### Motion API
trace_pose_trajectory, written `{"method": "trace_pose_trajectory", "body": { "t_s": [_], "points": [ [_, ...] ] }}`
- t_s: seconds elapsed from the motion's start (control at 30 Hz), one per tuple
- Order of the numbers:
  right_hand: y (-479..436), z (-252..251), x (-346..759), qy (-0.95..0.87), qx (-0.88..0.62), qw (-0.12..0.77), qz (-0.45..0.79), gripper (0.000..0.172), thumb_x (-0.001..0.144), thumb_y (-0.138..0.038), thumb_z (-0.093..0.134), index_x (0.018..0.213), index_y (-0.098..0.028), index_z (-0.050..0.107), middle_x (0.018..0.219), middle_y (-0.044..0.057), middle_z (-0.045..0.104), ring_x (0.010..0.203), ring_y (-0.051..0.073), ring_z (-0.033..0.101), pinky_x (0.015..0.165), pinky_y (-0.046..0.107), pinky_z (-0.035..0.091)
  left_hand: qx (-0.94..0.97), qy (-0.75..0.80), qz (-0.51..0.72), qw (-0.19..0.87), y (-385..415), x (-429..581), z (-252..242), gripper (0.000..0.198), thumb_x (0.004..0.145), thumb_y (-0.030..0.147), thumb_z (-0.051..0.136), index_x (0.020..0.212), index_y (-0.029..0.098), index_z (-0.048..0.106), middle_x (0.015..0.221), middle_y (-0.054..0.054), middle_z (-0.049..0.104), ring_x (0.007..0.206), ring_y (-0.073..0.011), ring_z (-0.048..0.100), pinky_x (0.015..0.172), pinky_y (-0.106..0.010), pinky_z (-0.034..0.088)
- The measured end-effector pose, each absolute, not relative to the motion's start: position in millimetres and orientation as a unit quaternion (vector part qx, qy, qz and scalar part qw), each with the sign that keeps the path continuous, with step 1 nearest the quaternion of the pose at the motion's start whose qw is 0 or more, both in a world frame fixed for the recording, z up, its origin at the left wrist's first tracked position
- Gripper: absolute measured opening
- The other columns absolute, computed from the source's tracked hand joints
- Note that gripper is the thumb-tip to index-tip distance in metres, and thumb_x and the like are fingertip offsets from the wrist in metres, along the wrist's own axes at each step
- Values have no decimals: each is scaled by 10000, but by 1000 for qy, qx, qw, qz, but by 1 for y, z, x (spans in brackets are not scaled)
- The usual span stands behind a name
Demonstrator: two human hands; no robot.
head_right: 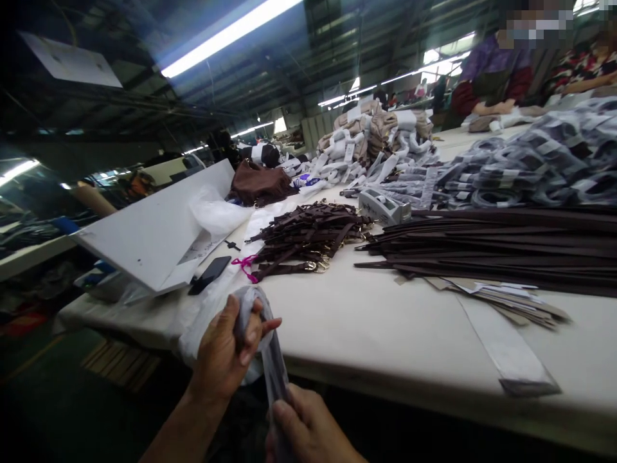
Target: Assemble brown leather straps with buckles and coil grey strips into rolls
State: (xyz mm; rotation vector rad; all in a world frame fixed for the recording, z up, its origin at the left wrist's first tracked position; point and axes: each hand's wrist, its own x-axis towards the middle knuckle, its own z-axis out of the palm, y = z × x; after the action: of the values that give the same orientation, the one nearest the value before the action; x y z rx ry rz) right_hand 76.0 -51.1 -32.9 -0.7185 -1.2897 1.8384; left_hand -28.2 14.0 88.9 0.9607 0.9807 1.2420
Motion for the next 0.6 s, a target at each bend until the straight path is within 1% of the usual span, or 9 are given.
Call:
{"method": "trace_pose_trajectory", "body": {
  "t_s": [0.03, 0.1, 0.13, 0.2, 0.3, 0.37, 0.47, 0.53, 0.6],
  "points": [
    [-54, -29, 76, -464, -263, 367, 762, 503, 810, -638, 431, 780, -139, 484, 597, 24, 559, 450, 78, 480, 419, 166, 351, 465, 441, 513, 571, 14, -26, 79, 388, 905, 465, 348, 845, 131, 536, 447, 89, 468, 301, -17, 379, 806, -302, 499],
    [-57, -19, 80, -396, -247, 345, 814, 553, 752, -676, 481, 757, -124, 509, 527, 17, 551, 367, 49, 427, 351, 133, 299, 571, 485, 432, 502, 14, -23, 62, 374, 889, 478, 371, 859, 137, 521, 509, 62, 502, 360, -46, 439, 683, -252, 488],
    [-57, -15, 84, -364, -251, 336, 832, 561, 737, -678, 499, 746, -118, 522, 491, 14, 546, 337, 40, 407, 326, 122, 277, 628, 501, 378, 460, 13, -22, 55, 373, 882, 481, 378, 845, 137, 518, 541, 38, 521, 412, -71, 481, 625, -238, 463],
    [-53, -7, 94, -276, -273, 311, 868, 531, 750, -650, 506, 743, -119, 539, 431, 8, 537, 286, 44, 395, 276, 110, 233, 732, 508, 264, 368, 12, -22, 47, 379, 880, 474, 365, 783, 139, 516, 600, -17, 556, 546, -127, 542, 594, -244, 419],
    [-45, -4, 117, -143, -311, 268, 901, 385, 866, -465, 433, 715, -132, 552, 378, -8, 523, 227, 52, 371, 230, 107, 203, 836, 442, 111, 305, 9, -24, 47, 355, 889, 429, 323, 782, 149, 516, 695, -55, 586, 670, -163, 542, 652, -264, 401],
    [-39, -8, 133, -99, -324, 235, 911, 394, 911, -351, 342, 650, -136, 544, 326, -25, 475, 192, 51, 321, 213, 113, 203, 870, 383, 27, 309, 6, -26, 52, 278, 849, 409, 409, 878, 151, 508, 794, -55, 590, 696, -161, 527, 641, -256, 396],
    [-32, -13, 151, -133, -339, 171, 916, 444, 915, -319, 279, 603, -140, 539, 277, -46, 397, 173, 50, 246, 198, 123, 184, 892, 335, -72, 296, 2, -23, 59, 261, 741, 319, 543, 938, 158, 485, 854, -48, 579, 705, -163, 520, 601, -243, 391],
    [-29, -11, 162, -223, -373, 139, 890, 451, 903, -348, 289, 603, -136, 551, 291, -48, 390, 183, 46, 236, 203, 128, 154, 897, 334, -107, 271, 4, -16, 59, 204, 737, 239, 502, 925, 159, 492, 829, -51, 578, 696, -170, 520, 607, -252, 401],
    [-26, -4, 173, -375, -434, 175, 800, 453, 902, -388, 308, 646, -129, 576, 355, -30, 441, 228, 51, 308, 236, 133, 188, 900, 344, -108, 244, 10, -7, 57, 177, 764, 213, 446, 915, 151, 512, 825, -73, 582, 717, -194, 532, 662, -289, 425]
  ]
}}
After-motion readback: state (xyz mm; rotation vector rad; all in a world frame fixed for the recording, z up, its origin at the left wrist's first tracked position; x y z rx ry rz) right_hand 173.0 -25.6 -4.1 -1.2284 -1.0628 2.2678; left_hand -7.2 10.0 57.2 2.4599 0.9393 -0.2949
